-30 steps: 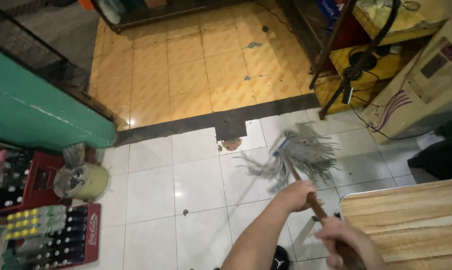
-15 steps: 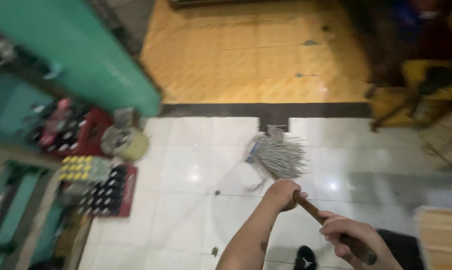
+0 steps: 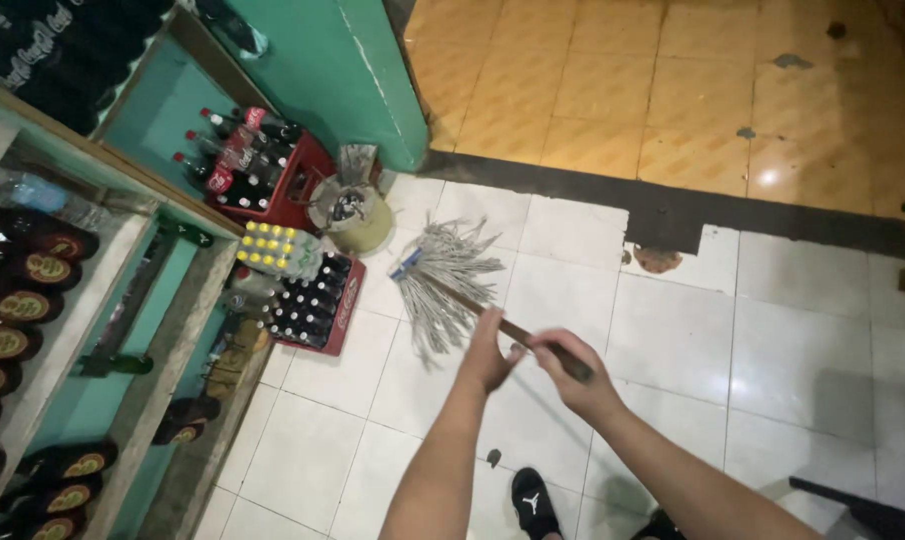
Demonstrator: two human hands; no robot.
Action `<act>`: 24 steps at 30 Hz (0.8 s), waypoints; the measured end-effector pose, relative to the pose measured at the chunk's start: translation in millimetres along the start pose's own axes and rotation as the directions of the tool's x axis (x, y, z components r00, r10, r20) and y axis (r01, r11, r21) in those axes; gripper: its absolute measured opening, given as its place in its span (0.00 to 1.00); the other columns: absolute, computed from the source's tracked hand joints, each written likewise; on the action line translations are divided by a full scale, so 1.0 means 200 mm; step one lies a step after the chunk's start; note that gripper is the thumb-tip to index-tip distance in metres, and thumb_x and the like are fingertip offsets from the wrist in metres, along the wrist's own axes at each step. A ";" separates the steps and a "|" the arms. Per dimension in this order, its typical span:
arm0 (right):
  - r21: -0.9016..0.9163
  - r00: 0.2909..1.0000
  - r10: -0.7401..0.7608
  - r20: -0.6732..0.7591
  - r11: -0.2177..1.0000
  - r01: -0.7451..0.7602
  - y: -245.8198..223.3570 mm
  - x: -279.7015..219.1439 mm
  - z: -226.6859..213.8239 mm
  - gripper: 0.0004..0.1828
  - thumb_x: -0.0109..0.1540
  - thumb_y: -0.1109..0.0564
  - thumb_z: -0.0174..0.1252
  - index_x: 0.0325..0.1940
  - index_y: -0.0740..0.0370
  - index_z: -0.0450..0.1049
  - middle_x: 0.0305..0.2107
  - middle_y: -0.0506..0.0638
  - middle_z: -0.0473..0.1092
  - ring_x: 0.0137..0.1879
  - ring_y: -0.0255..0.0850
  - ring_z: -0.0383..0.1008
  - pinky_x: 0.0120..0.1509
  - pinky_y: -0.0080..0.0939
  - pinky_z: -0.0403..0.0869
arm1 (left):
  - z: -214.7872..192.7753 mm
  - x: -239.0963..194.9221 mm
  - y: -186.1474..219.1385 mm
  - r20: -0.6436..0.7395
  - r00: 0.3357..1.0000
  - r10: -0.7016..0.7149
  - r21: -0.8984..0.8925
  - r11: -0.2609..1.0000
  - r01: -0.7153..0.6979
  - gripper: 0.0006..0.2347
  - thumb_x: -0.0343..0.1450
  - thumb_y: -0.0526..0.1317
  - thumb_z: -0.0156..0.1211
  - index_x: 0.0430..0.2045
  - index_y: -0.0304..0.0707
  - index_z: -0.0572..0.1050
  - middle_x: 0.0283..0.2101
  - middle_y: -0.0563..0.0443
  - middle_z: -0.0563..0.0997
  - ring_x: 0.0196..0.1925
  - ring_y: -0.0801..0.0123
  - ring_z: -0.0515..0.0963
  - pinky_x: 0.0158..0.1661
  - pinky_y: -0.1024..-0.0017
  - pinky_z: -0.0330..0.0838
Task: Mopping the floor in a storage area filled with drink crates.
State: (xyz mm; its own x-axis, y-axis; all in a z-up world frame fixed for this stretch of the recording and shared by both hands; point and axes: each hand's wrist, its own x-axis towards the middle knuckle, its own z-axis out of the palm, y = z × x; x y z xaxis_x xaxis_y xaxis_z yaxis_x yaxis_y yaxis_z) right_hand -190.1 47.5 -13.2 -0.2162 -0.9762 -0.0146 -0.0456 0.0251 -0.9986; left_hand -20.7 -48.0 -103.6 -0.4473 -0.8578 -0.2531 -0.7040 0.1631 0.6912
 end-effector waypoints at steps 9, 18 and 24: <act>-0.016 0.972 -0.055 0.230 0.998 0.060 -0.20 -0.32 -0.20 0.11 0.59 0.62 0.63 0.45 0.64 0.82 0.38 0.50 0.80 0.40 0.39 0.76 0.46 0.39 0.75 | 0.22 0.10 -0.03 -0.013 0.932 0.363 -0.008 0.932 -0.363 0.08 0.55 0.40 0.74 0.15 0.35 0.81 0.21 0.46 0.79 0.29 0.59 0.73 0.37 0.65 0.73; -0.133 0.991 -0.108 -0.085 0.986 0.096 -0.33 -0.90 -0.98 0.08 0.56 0.67 0.61 0.38 0.63 0.81 0.34 0.52 0.84 0.22 0.32 0.67 0.27 0.33 0.66 | 0.70 -0.22 1.04 0.199 0.826 0.528 -0.049 0.847 -0.529 0.18 0.66 0.50 0.74 0.09 0.41 0.77 0.15 0.51 0.77 0.17 0.65 0.72 0.40 0.70 0.73; -0.339 0.907 -0.122 -0.404 0.940 -0.024 -0.44 -1.18 -1.44 0.04 0.59 0.64 0.60 0.36 0.62 0.80 0.35 0.46 0.84 0.34 0.35 0.78 0.42 0.35 0.76 | 1.13 -0.28 1.64 0.058 0.660 0.749 -0.341 0.636 -0.692 0.19 0.64 0.41 0.74 0.06 0.36 0.68 0.14 0.47 0.74 0.17 0.59 0.69 0.26 0.66 0.69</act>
State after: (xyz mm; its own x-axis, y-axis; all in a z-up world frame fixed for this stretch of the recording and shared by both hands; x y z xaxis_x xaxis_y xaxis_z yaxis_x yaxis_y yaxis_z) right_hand -415.8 337.9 93.1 -0.5841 -0.8014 0.1287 -0.3682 0.1203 -0.9219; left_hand -351.3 162.8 -16.0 -0.8546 -0.4154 0.3117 0.0499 0.5317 0.8455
